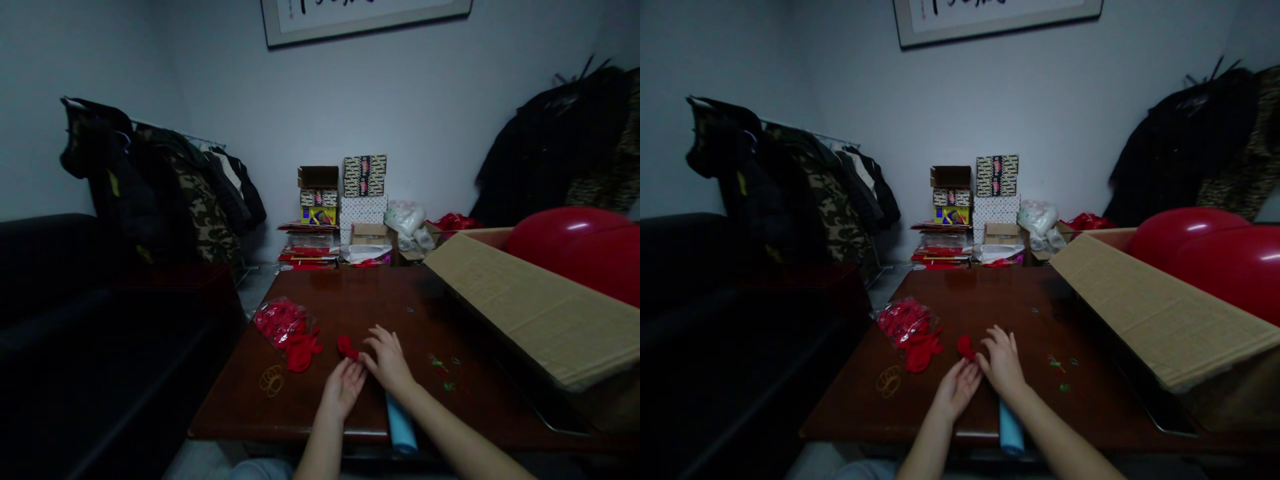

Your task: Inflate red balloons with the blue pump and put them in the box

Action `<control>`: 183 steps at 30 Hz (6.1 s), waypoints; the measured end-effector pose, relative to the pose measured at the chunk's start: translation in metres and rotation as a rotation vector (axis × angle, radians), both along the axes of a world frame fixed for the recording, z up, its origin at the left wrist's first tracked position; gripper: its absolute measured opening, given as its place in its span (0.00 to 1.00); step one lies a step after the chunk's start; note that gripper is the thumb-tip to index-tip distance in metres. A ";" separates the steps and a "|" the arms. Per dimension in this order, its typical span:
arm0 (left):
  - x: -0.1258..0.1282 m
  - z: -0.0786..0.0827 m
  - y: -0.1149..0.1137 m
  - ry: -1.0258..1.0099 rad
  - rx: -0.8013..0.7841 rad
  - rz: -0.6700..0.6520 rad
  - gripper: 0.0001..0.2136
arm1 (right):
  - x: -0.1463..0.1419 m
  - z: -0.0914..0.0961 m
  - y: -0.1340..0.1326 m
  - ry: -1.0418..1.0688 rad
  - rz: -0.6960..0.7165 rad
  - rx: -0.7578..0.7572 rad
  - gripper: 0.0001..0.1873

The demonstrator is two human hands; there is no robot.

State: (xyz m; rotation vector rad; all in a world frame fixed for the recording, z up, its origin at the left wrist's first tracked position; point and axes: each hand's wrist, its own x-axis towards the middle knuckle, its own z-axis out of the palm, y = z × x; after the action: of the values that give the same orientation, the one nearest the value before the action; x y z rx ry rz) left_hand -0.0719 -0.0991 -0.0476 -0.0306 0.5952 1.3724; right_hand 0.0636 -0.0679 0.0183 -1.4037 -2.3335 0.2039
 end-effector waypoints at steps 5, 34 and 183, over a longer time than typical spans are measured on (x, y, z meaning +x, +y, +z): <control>-0.003 0.002 0.000 -0.035 -0.008 -0.021 0.06 | 0.026 -0.022 0.002 -0.059 -0.288 -0.027 0.25; -0.033 0.043 0.041 0.306 -0.022 0.216 0.04 | 0.032 -0.021 -0.052 -0.018 0.003 -0.040 0.24; 0.019 0.010 0.024 0.153 0.121 0.209 0.09 | 0.038 -0.006 -0.112 -0.275 -0.055 -0.372 0.30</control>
State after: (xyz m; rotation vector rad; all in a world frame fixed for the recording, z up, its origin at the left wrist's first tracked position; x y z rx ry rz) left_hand -0.0532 -0.0748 -0.0380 0.1139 0.6495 1.6223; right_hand 0.1014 -0.1801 0.0121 -1.7665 -2.5698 0.4770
